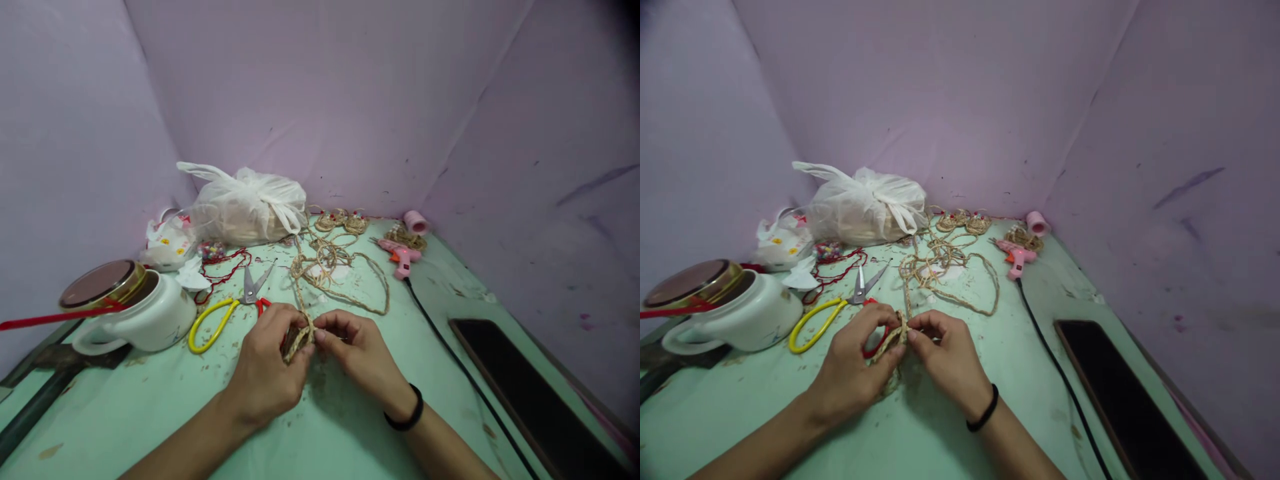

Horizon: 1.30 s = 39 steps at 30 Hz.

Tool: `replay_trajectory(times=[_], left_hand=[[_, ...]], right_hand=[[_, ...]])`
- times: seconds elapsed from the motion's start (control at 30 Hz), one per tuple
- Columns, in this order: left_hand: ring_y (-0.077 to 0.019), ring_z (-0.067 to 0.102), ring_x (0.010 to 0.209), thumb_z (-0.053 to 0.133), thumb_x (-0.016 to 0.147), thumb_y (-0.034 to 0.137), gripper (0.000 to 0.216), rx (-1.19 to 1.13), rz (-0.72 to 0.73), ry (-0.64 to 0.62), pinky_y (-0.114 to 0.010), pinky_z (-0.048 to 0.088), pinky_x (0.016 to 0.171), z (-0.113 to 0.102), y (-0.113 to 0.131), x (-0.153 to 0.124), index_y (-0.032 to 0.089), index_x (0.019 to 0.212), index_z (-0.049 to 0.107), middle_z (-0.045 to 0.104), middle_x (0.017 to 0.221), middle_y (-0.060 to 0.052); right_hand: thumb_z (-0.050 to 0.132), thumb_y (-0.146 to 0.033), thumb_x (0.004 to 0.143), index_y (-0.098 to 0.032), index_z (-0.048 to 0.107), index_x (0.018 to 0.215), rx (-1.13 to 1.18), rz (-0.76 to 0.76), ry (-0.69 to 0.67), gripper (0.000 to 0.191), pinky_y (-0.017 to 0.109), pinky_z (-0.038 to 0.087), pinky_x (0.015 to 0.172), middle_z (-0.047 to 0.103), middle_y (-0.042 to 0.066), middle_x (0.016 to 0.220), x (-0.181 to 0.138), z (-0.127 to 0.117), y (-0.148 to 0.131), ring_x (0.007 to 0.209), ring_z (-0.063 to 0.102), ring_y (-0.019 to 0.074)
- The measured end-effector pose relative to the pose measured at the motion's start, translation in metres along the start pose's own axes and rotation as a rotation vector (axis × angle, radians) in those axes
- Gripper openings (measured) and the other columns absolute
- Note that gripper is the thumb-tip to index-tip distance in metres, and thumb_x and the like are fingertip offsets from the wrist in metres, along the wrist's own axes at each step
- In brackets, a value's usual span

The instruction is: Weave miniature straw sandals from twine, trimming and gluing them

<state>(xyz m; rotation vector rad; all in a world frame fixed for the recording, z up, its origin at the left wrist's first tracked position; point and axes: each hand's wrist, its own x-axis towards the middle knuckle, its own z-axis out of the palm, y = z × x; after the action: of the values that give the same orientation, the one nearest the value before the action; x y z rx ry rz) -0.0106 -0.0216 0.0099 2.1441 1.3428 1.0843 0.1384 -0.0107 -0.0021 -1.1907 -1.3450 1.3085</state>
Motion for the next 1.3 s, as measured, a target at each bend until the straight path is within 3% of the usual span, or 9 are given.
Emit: replay_trajectory(times=[0.3, 0.5, 0.63, 0.77, 0.97, 1.03, 1.13, 1.3], left_hand=[[-0.0140, 0.058, 0.068, 0.052, 0.070, 0.011, 0.013, 0.038, -0.017, -0.037, -0.024, 0.044, 0.064, -0.010, -0.004, 0.004, 0.017, 0.079, 0.061, 0.065, 0.074, -0.001], [-0.0154, 0.055, 0.064, 0.047, 0.076, 0.012, 0.017, 0.221, 0.336, 0.071, -0.027, 0.041, 0.060, -0.009, -0.010, 0.004, 0.015, 0.078, 0.063, 0.063, 0.068, -0.006], [-0.0160, 0.052, 0.063, 0.044, 0.076, 0.010, 0.020, 0.299, 0.414, 0.092, -0.028, 0.039, 0.059, -0.007, -0.013, 0.003, 0.015, 0.075, 0.063, 0.061, 0.068, -0.007], [-0.0144, 0.049, 0.058, 0.042, 0.078, 0.015, 0.021, 0.172, 0.212, -0.002, -0.026, 0.036, 0.055, -0.007, -0.008, 0.004, 0.015, 0.067, 0.060, 0.056, 0.062, -0.005], [-0.0088, 0.036, 0.043, 0.054, 0.065, 0.031, 0.022, -0.408, -0.465, -0.240, -0.021, 0.027, 0.043, -0.009, 0.002, 0.014, 0.017, 0.049, 0.048, 0.042, 0.044, 0.003], [-0.0070, 0.033, 0.037, 0.056, 0.060, 0.035, 0.026, -0.564, -0.610, -0.287, -0.020, 0.024, 0.039, -0.009, 0.002, 0.017, 0.017, 0.046, 0.046, 0.039, 0.038, 0.005], [-0.0067, 0.037, 0.035, 0.061, 0.056, 0.035, 0.024, -0.641, -0.688, -0.287, -0.020, 0.026, 0.039, -0.011, 0.002, 0.018, 0.015, 0.048, 0.049, 0.044, 0.038, 0.004], [-0.0073, 0.043, 0.038, 0.064, 0.054, 0.030, 0.019, -0.648, -0.667, -0.275, -0.019, 0.030, 0.041, -0.014, 0.000, 0.018, 0.013, 0.053, 0.054, 0.049, 0.042, 0.003]], right_hand=[[0.061, -0.017, 0.070, -0.017, 0.063, 0.078, -0.195, -0.203, 0.024, 0.008, 0.024, 0.048, 0.059, 0.064, 0.002, 0.073, -0.005, 0.002, 0.000, 0.064, 0.059, 0.0134], [0.054, -0.016, 0.078, -0.020, 0.063, 0.082, -0.427, -0.524, 0.069, 0.010, 0.027, 0.047, 0.063, 0.063, 0.005, 0.075, -0.008, 0.001, 0.006, 0.069, 0.059, 0.0158], [0.051, -0.014, 0.079, -0.020, 0.063, 0.086, -0.514, -0.611, 0.094, 0.015, 0.029, 0.046, 0.064, 0.063, 0.007, 0.078, -0.009, 0.001, 0.009, 0.070, 0.058, 0.0170], [0.052, -0.014, 0.078, -0.020, 0.062, 0.079, -0.419, -0.522, 0.099, 0.012, 0.027, 0.045, 0.062, 0.062, 0.005, 0.073, -0.010, 0.004, 0.005, 0.067, 0.057, 0.0158], [0.056, -0.025, 0.073, -0.017, 0.056, 0.063, -0.155, -0.143, 0.040, 0.013, 0.023, 0.036, 0.049, 0.054, 0.000, 0.058, -0.008, 0.007, -0.003, 0.054, 0.048, 0.0120], [0.057, -0.029, 0.070, -0.016, 0.054, 0.061, -0.020, -0.035, -0.016, 0.016, 0.022, 0.034, 0.048, 0.051, -0.002, 0.055, -0.006, 0.005, -0.003, 0.052, 0.045, 0.0108], [0.061, -0.032, 0.066, -0.015, 0.054, 0.061, 0.174, 0.070, -0.085, 0.019, 0.023, 0.035, 0.052, 0.052, -0.001, 0.054, -0.002, 0.003, -0.001, 0.052, 0.045, 0.0107], [0.066, -0.033, 0.063, -0.014, 0.055, 0.059, 0.270, 0.101, -0.092, 0.023, 0.023, 0.033, 0.052, 0.053, -0.001, 0.052, -0.001, 0.002, 0.000, 0.051, 0.044, 0.0101]])
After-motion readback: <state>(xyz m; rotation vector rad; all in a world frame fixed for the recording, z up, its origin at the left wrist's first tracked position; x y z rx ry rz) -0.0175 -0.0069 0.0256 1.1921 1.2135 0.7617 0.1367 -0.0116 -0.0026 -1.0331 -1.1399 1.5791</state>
